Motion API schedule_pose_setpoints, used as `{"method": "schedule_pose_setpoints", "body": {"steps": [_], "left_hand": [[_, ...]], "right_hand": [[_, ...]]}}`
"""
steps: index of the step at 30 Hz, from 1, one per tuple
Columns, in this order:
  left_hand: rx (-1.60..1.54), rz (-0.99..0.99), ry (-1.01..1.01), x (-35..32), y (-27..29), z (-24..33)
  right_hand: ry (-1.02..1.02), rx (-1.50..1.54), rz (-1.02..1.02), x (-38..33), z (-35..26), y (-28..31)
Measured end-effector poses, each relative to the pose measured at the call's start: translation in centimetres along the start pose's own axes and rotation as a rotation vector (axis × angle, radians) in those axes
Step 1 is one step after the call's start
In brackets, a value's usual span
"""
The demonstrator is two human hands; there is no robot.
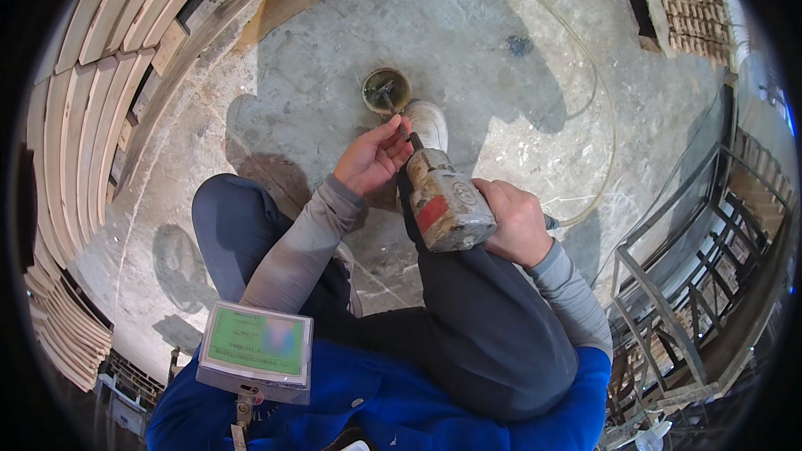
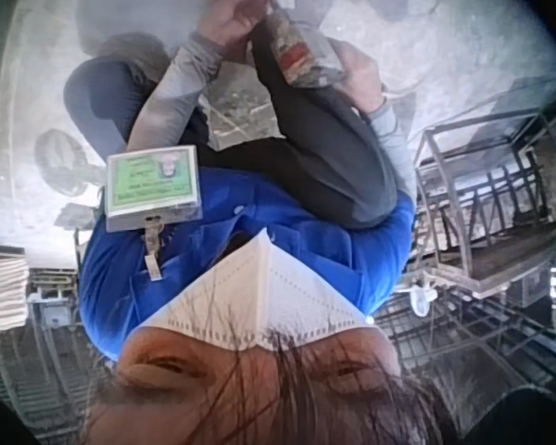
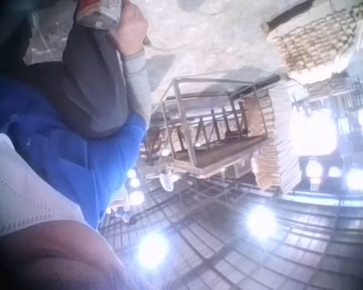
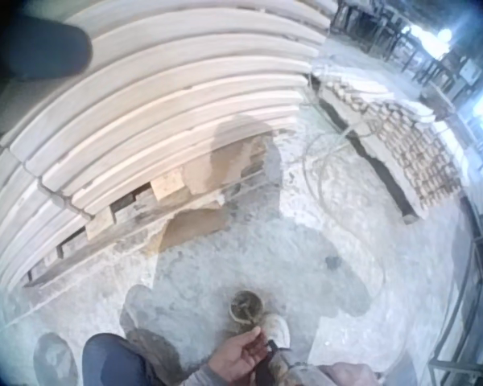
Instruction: The person pours a liquid into a container, mixes it with a drill, and then applies the mixture to wooden chair frames using a brush.
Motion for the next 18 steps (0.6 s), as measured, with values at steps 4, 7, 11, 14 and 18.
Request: {"method": "schedule_pose_setpoints", "body": {"steps": [4, 7, 11, 14, 18], "left_hand": [[-0.003, -0.015, -0.009, 0.0, 0.4, 0.2], [-0.042, 0.014, -0.028, 0.2, 0.7, 0.2], [-0.027, 0.052, -0.023, 0.3, 0.3, 0.0], [0.005, 0.027, -0.024, 0.3, 0.2, 0.0], [0.023, 0.051, -0.006, 0.6, 0.6, 0.3]], "right_hand": [[0.048, -0.041, -0.016, 0.0, 0.2, -0.2], [0.064, -0.056, -0.05, 0.2, -0.3, 0.2], [0.092, -0.083, -0.044, 0.6, -0.5, 0.3], [0.082, -0.148, -0.026, 0.9, -0.6, 0.3], [-0.042, -0.177, -0.043, 1.7, -1.1, 0.2]]}}
Point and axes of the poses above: each hand's wrist, its own x-axis towards the middle knuckle, its own y-axis out of the back of the hand, z = x × y, the point moved 2 cm from there along x, towards the middle knuckle, and after that the axes turned 9 degrees about -y, right-handed, at the moved point
